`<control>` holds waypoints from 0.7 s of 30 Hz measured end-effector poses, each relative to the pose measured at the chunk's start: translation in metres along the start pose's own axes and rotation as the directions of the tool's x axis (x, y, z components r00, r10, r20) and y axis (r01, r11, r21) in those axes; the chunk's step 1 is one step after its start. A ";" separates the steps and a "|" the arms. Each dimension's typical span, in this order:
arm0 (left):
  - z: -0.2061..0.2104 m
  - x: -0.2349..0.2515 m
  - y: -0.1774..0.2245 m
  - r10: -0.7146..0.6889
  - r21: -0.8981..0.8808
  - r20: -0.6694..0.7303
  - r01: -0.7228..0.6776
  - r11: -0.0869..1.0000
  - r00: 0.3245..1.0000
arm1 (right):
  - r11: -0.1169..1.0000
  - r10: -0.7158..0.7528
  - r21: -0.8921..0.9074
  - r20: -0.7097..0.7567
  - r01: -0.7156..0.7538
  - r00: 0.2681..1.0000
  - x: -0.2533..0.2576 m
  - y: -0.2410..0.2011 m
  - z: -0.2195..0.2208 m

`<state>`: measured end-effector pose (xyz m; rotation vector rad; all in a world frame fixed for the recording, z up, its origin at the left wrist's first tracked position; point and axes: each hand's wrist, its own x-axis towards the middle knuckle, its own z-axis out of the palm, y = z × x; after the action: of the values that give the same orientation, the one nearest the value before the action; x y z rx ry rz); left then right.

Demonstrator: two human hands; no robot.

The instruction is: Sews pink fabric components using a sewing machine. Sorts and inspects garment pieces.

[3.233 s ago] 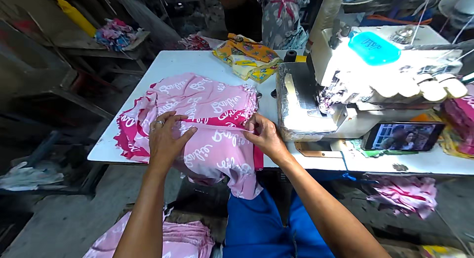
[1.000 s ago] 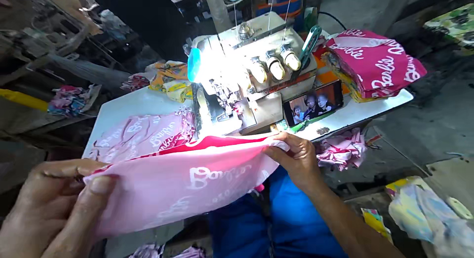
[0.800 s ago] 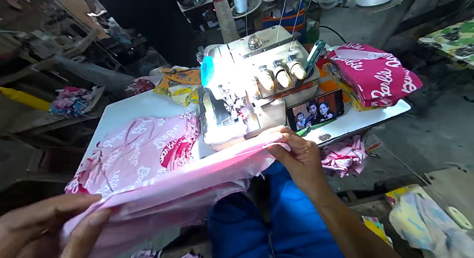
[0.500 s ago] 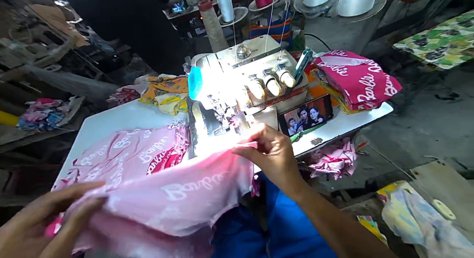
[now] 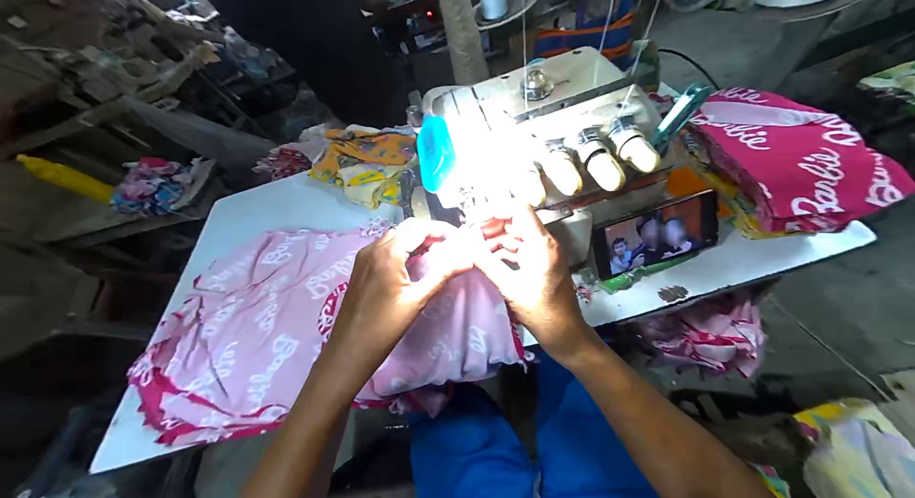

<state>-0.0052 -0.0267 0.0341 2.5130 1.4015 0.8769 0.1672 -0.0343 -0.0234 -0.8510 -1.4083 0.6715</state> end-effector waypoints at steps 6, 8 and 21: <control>-0.005 -0.001 -0.001 -0.058 -0.048 -0.021 0.057 0.997 0.998 | 0.999 -0.039 0.014 -0.018 0.039 0.999 -0.001 0.003 -0.003; -0.004 -0.001 0.000 -0.068 -0.101 -0.019 0.065 0.993 0.998 | 0.999 -0.042 0.018 -0.028 0.043 0.999 0.000 0.003 -0.003; -0.003 -0.003 0.021 -0.006 0.066 -0.124 0.015 0.998 0.992 | 0.997 -0.041 0.058 -0.071 0.045 0.997 -0.002 -0.001 -0.006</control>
<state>0.0069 -0.0416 0.0434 2.5366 1.5034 1.0166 0.1732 -0.0373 -0.0236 -0.7882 -1.3341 0.6422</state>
